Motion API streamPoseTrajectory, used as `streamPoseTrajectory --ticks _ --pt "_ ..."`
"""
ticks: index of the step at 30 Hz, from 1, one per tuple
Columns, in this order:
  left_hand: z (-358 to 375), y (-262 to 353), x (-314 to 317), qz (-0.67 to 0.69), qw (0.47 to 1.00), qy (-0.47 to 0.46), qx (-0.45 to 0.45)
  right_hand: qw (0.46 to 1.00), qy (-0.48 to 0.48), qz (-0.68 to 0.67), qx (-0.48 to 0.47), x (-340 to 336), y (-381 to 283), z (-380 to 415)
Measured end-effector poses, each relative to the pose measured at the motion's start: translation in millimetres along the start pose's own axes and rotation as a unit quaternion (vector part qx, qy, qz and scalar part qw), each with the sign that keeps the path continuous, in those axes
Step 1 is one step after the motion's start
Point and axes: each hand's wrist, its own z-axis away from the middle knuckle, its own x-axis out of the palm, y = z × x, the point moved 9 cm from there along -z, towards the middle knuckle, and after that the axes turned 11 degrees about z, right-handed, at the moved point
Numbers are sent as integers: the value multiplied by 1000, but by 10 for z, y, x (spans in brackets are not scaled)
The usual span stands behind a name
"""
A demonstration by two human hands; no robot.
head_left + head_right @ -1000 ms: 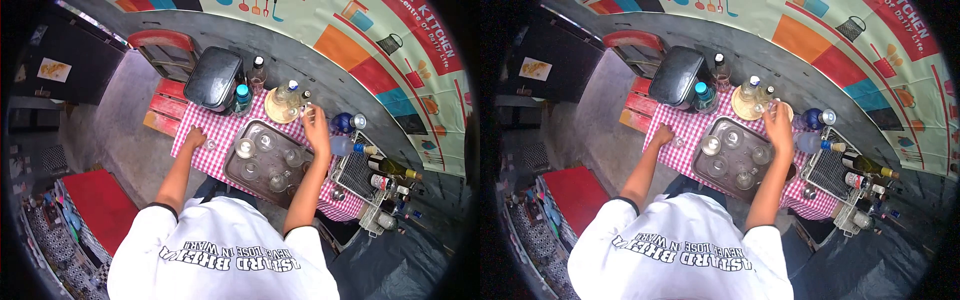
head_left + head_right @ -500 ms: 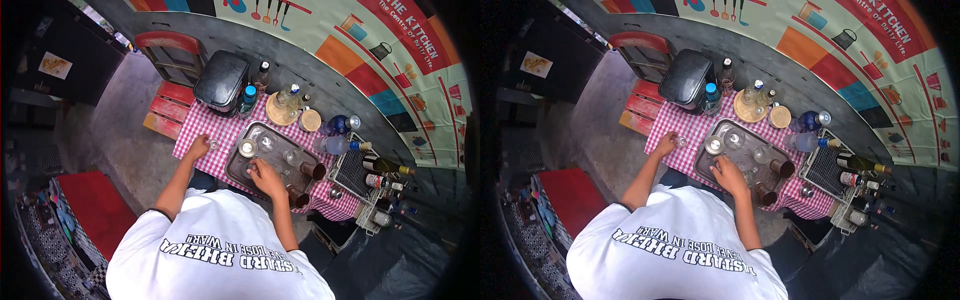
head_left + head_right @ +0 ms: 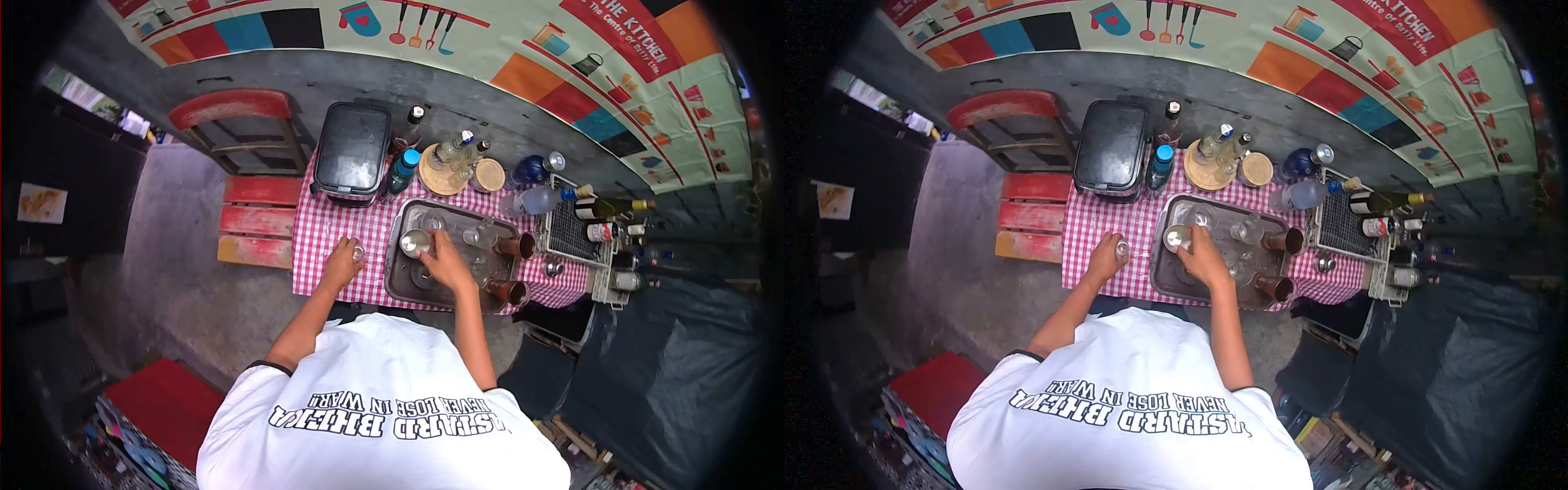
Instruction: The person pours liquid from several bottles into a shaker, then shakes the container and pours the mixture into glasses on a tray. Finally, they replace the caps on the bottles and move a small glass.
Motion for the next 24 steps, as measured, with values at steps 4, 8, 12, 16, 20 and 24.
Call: streamPoseTrajectory --ticks 4,8,12,16,20,24 --pt "-65 -36 -363 12 999 49 -6 998 58 -23 -21 -242 -225 -443" --pt "-185 -204 -661 -3 996 84 -22 991 115 12 -66 -669 -649 -916" --pt "-300 -352 -684 -36 996 83 -8 985 154 -5 -83 -768 -953 -1173" --pt "-383 -383 -659 -48 997 60 -12 977 188 -56 -80 -496 -693 -1361" --pt "-394 -462 -619 -38 998 45 -15 968 238 -73 -26 -429 -590 -1302" --pt "-279 -428 -756 11 999 44 -25 953 295 -40 -62 -497 -715 -1217"
